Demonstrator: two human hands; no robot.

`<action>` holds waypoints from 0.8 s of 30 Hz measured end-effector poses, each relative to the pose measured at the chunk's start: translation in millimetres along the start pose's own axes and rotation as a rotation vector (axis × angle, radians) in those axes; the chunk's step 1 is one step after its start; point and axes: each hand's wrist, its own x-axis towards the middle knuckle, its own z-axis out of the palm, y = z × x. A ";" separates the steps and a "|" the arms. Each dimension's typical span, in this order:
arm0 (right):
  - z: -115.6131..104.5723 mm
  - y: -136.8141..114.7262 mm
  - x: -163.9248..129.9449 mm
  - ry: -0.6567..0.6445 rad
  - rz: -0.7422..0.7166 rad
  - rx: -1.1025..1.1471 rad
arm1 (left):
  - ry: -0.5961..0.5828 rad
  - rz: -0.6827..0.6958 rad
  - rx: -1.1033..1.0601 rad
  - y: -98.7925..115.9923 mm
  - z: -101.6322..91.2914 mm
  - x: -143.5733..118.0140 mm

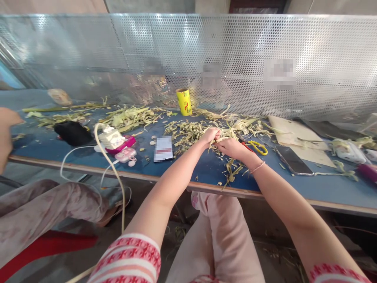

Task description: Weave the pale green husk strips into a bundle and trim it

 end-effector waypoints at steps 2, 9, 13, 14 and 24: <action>-0.1 -0.1 0.7 -0.005 0.003 0.009 | -0.001 0.013 0.018 -1.6 -2.0 1.6; 0.4 -2.0 1.5 -0.011 0.026 0.043 | 0.011 0.046 -0.020 -5.5 -5.3 7.6; 0.9 -2.5 2.0 0.009 0.025 0.053 | -0.001 0.043 -0.015 -2.3 -6.0 5.3; 1.3 -2.2 1.6 0.013 0.021 0.062 | -0.016 0.047 -0.014 -1.3 -6.4 3.8; 8.9 19.1 -3.6 0.045 0.125 0.270 | -0.211 -0.054 0.085 -2.5 -18.8 0.3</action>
